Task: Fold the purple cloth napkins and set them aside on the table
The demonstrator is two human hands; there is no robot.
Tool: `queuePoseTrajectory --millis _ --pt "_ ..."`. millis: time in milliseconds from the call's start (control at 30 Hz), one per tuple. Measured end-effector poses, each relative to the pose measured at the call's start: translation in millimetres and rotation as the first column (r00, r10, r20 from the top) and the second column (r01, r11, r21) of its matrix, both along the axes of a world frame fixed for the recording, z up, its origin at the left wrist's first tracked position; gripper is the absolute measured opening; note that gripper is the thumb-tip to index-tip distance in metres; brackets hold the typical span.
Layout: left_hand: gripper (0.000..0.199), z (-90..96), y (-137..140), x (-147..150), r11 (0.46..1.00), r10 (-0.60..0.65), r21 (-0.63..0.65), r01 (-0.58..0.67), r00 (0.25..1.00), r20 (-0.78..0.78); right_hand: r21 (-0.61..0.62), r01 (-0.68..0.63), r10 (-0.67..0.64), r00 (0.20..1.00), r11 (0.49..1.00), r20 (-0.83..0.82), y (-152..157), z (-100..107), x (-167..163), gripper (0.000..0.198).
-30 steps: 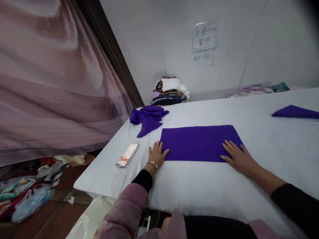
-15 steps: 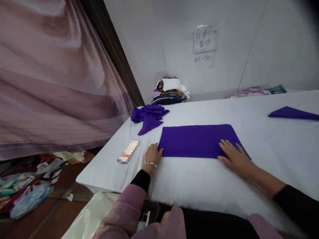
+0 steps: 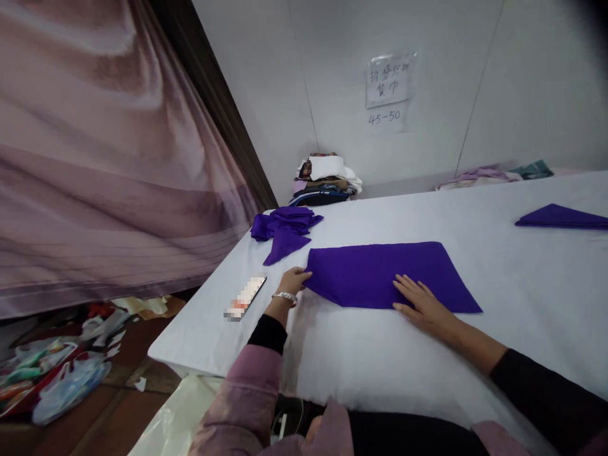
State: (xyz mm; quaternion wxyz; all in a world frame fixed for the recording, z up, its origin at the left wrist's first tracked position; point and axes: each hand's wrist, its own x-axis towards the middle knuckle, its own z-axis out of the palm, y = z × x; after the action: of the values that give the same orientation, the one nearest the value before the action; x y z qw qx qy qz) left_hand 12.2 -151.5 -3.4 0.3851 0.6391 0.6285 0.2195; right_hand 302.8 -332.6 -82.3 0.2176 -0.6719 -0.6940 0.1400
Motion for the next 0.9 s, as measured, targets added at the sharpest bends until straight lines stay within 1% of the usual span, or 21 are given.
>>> queuePoseTrajectory --millis 33,67,100,133,167,200,233,267,300,333,367,433,500,533,567,600,633,700,767,833,900 --pt "0.013 6.7 -0.4 14.8 1.0 -0.01 0.021 0.009 0.999 0.037 0.013 0.033 -0.031 0.991 0.999 -0.126 1.7 4.5 -1.5 0.065" --pt "0.015 12.5 -2.0 33.0 0.999 -0.028 0.046 0.025 0.997 0.068 0.015 0.073 -0.066 0.957 0.997 -0.283 3.6 9.3 -2.7 0.063" --pt "0.017 16.9 -5.3 54.3 0.997 -0.051 0.066 0.045 0.994 0.093 0.004 0.116 -0.101 0.881 0.993 -0.461 5.5 14.0 -3.3 0.061" --pt "0.017 19.4 -10.4 78.0 0.992 -0.09 0.097 0.079 0.989 0.121 -0.018 0.154 -0.13 0.756 0.988 -0.642 7.2 18.4 -2.8 0.058" --pt "0.016 19.8 -17.5 103.0 0.974 -0.18 0.164 0.156 0.972 0.148 -0.05 0.178 -0.147 0.585 0.983 -0.798 8.7 22.1 -1.2 0.054" --pt "0.014 18.0 -26.5 128.1 0.946 -0.263 0.231 0.226 0.954 0.144 -0.087 0.183 -0.153 0.39 0.979 -0.908 9.7 25.0 1.7 0.05" --pt "0.012 14.0 -37.1 152.1 0.914 -0.334 0.279 0.293 0.936 0.108 -0.122 0.171 -0.155 0.198 0.978 -0.968 10.2 26.9 5.9 0.045" --pt "0.012 8.1 -49.0 173.6 0.881 -0.396 0.305 0.362 0.916 0.058 -0.15 0.145 -0.156 0.032 0.978 -0.987 10.1 27.6 11.2 0.04" --pt "0.012 0.9 -61.4 191.7 0.846 -0.459 0.309 0.435 0.889 0.005 -0.172 0.113 -0.162 -0.094 0.979 -0.982 9.6 27.1 17.3 0.036" --pt "0.014 -6.9 -73.7 205.6 0.813 -0.518 0.289 0.506 0.854 -0.04 -0.192 0.085 -0.175 -0.178 0.978 -0.968 8.6 25.7 23.7 0.033" --pt "0.016 -14.7 -85.3 215.0 0.788 -0.558 0.256 0.56 0.825 -0.087 -0.214 0.069 -0.193 -0.224 0.974 -0.955 7.3 23.5 30.0 0.03" --pt "0.026 -27.3 -104.6 220.4 0.694 -0.636 0.282 0.662 0.748 -0.192 -0.261 0.082 -0.236 -0.239 0.962 -0.942 4.6 18.2 40.1 0.022" --pt "0.032 -33.4 -117.0 211.2 0.573 -0.671 0.365 0.734 0.676 -0.305 -0.322 0.146 -0.291 -0.201 0.935 -0.935 2.5 13.4 44.9 0.01" --pt "0.033 -34.0 -120.7 202.9 0.509 -0.675 0.41 0.757 0.647 -0.355 -0.342 0.176 -0.313 -0.172 0.923 -0.934 1.9 11.6 45.1 0.011" --pt "0.033 -33.5 -123.0 193.3 0.45 -0.674 0.447 0.773 0.623 -0.397 -0.35 0.194 -0.327 -0.142 0.916 -0.934 1.6 10.5 43.8 0.019" --pt "0.034 -32.4 -124.1 183.0 0.403 -0.671 0.477 0.782 0.606 -0.427 -0.348 0.196 -0.332 -0.113 0.917 -0.937 1.6 9.8 41.6 0.026" --pt "0.034 -31.2 -124.4 172.7 0.369 -0.665 0.501 0.783 0.599 -0.446 -0.339 0.183 -0.329 -0.087 0.923 -0.94 1.8 9.7 38.8 0.032" --pt "0.037 -30.8 -123.1 154.0 0.345 -0.643 0.532 0.773 0.608 -0.465 -0.312 0.137 -0.309 -0.046 0.94 -0.95 2.8 11.0 33.3 0.039" --pt "0.044 -34.5 -120.4 139.7 0.36 -0.608 0.554 0.751 0.639 -0.472 -0.309 0.147 -0.309 -0.019 0.94 -0.951 4.0 14.6 30.9 0.046" --pt "0.046 -41.5 -117.2 130.9 0.387 -0.567 0.575 0.721 0.678 -0.468 -0.313 0.224 -0.322 0.006 0.923 -0.947 3.9 20.5 33.9 0.053" --pt "0.043 -49.4 -114.2 127.0 0.417 -0.533 0.591 0.691 0.712 -0.457 -0.302 0.322 -0.328 0.027 0.897 -0.944 0.9 27.0 41.4 0.058"
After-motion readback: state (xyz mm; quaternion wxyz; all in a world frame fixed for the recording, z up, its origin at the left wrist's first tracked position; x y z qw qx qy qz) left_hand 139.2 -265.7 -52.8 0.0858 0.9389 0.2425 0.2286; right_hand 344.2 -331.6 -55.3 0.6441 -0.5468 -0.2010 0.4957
